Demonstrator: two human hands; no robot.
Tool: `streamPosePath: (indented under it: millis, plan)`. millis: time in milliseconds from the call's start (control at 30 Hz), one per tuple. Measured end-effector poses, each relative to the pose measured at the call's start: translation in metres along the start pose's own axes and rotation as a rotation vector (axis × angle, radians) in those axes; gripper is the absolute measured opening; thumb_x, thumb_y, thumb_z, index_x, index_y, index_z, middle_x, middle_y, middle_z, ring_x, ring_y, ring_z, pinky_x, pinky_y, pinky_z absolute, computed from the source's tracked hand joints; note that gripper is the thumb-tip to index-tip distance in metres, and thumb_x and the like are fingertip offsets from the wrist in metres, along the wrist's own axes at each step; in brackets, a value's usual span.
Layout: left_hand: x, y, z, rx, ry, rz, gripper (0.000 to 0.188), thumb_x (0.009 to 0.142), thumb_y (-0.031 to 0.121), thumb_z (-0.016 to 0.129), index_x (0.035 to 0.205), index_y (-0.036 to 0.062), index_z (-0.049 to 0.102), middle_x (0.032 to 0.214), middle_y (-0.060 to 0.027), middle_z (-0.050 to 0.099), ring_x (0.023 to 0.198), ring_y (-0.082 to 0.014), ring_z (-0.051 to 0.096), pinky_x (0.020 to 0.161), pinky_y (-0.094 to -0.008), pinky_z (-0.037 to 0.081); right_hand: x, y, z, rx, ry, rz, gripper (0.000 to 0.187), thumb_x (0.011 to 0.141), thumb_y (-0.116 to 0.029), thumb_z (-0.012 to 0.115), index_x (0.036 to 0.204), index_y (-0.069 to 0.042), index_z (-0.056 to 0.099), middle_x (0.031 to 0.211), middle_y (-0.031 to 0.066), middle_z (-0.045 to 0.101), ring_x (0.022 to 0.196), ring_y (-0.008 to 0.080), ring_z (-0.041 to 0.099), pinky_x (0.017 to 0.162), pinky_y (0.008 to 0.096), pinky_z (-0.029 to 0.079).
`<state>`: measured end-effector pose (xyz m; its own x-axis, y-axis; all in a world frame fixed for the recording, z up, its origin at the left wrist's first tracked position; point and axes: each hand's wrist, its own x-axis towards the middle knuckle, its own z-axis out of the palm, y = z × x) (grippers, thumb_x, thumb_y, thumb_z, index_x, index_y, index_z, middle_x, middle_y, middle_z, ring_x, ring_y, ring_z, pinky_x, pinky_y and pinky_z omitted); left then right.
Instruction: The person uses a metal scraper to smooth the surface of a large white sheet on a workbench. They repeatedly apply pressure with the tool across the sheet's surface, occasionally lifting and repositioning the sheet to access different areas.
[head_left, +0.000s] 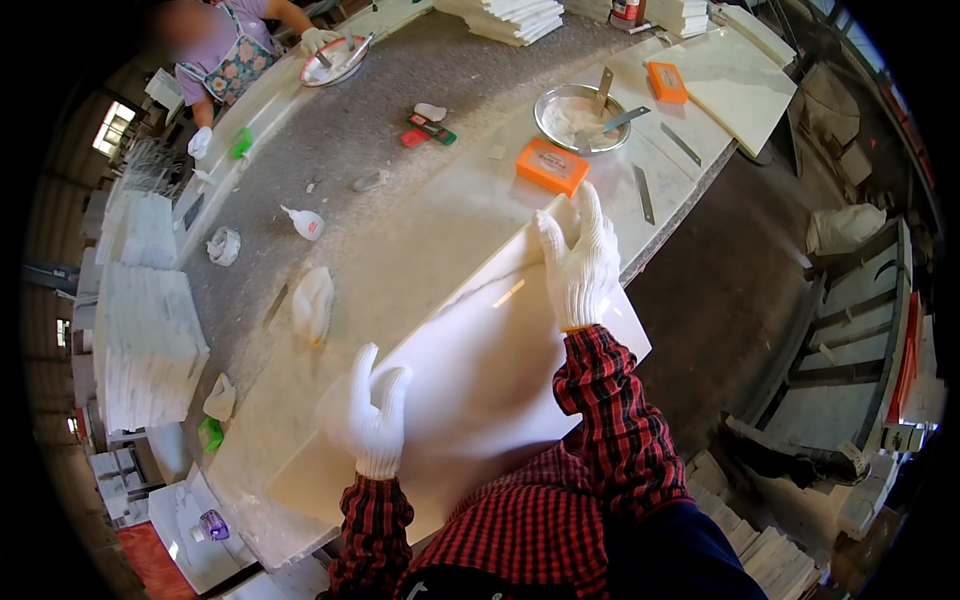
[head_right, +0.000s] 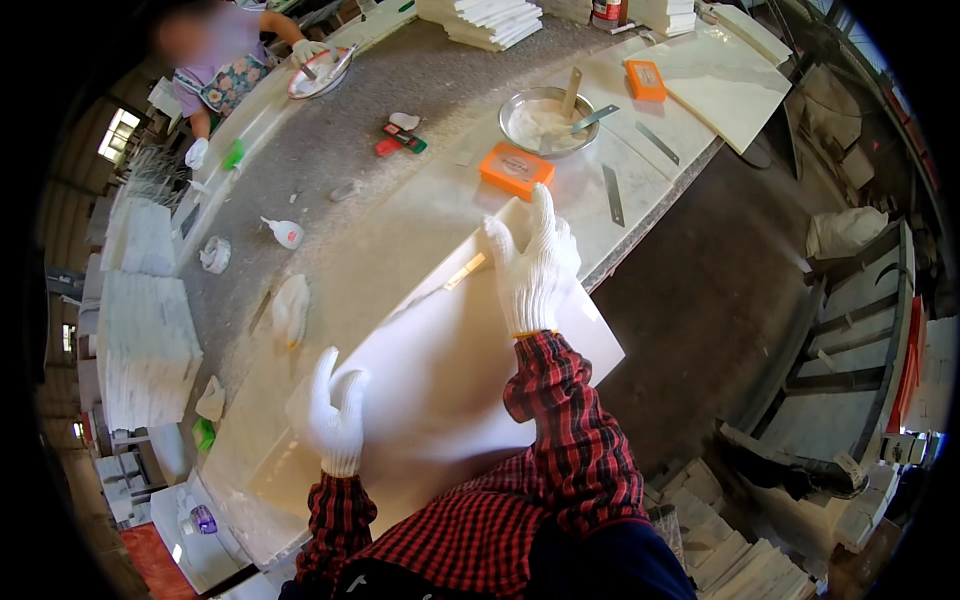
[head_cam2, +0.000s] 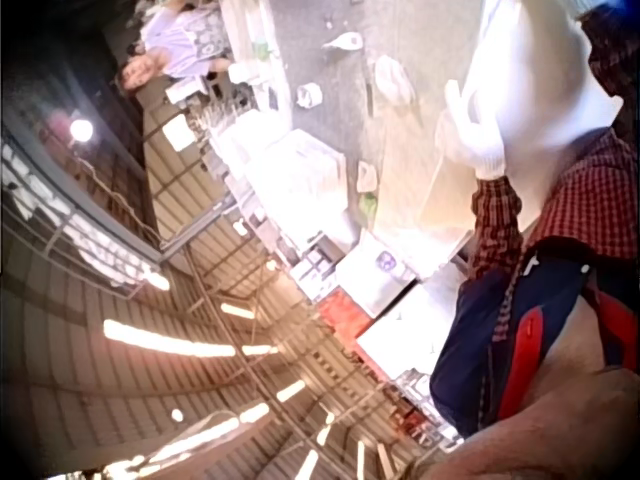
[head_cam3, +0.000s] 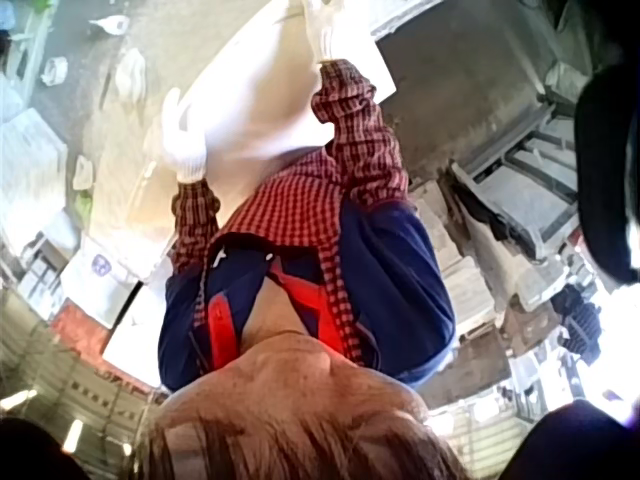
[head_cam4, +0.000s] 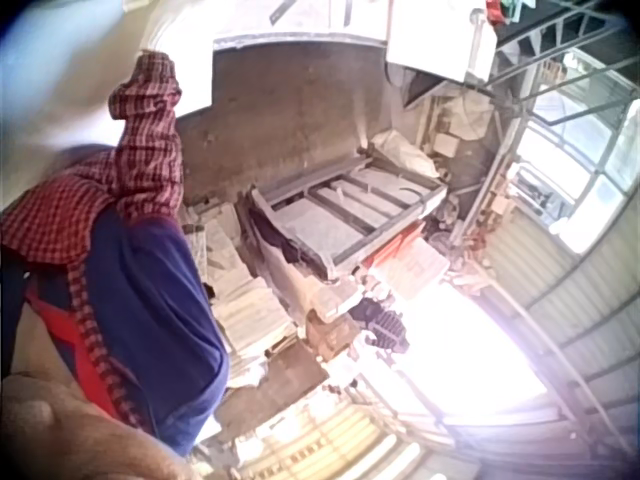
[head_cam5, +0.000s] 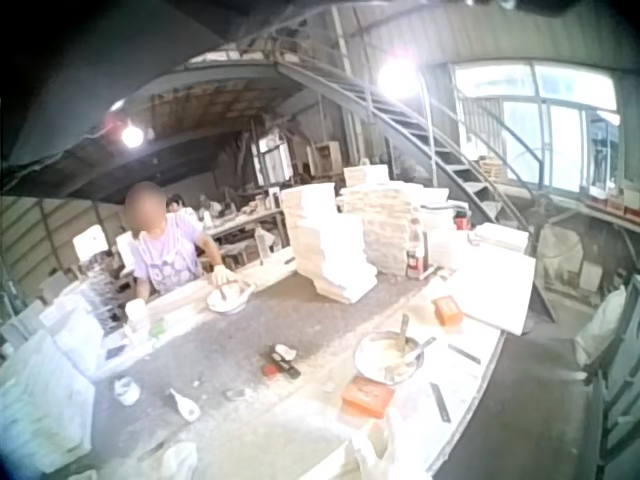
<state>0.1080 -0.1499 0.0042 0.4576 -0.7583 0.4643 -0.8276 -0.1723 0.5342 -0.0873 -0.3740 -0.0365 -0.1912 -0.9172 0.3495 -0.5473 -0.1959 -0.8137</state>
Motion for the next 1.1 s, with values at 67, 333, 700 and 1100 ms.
streamPosePath:
  millis: [67,333,700,1100]
  plan:
    - [-0.001,0.002,0.001,-0.032,0.001,-0.035,0.045,0.084,0.021,0.084,0.122,-0.0015,0.073,0.097,-0.0160,0.074,0.090,-0.0323,0.069,0.085,-0.0416,0.052,0.001,0.000,0.000,0.009,-0.030,0.032,0.094,0.076,-0.045,0.089,0.151,-0.007,0.047,0.116,0.0167,0.068,0.107,0.0380,0.061,0.096,0.0499,0.047]
    - [-0.001,0.002,-0.006,0.080,-0.032,0.025,0.041,0.086,0.017,0.083,0.122,0.0004,0.074,0.105,-0.0158,0.076,0.095,-0.0314,0.070,0.089,-0.0421,0.053,-0.017,-0.018,-0.014,-0.204,-0.037,-0.145,0.099,0.073,-0.049,0.088,0.153,-0.007,0.045,0.132,0.0183,0.062,0.123,0.0402,0.053,0.111,0.0516,0.036]
    - [0.001,0.014,-0.012,0.133,-0.029,0.097,0.040,0.083,0.019,0.084,0.119,0.0016,0.076,0.099,-0.0157,0.076,0.088,-0.0328,0.069,0.082,-0.0427,0.053,-0.001,0.022,-0.012,0.175,0.100,-0.187,0.050,0.094,-0.012,0.073,0.142,-0.009,0.061,0.105,0.0181,0.073,0.096,0.0371,0.069,0.089,0.0441,0.053]
    - [0.000,0.017,-0.014,0.217,-0.031,0.131,0.041,0.083,0.020,0.084,0.120,0.0031,0.075,0.097,-0.0151,0.075,0.085,-0.0326,0.069,0.080,-0.0444,0.052,-0.041,-0.009,-0.037,0.079,0.053,-0.133,0.077,0.077,-0.024,0.086,0.144,-0.004,0.054,0.142,0.0192,0.057,0.134,0.0410,0.049,0.114,0.0509,0.039]
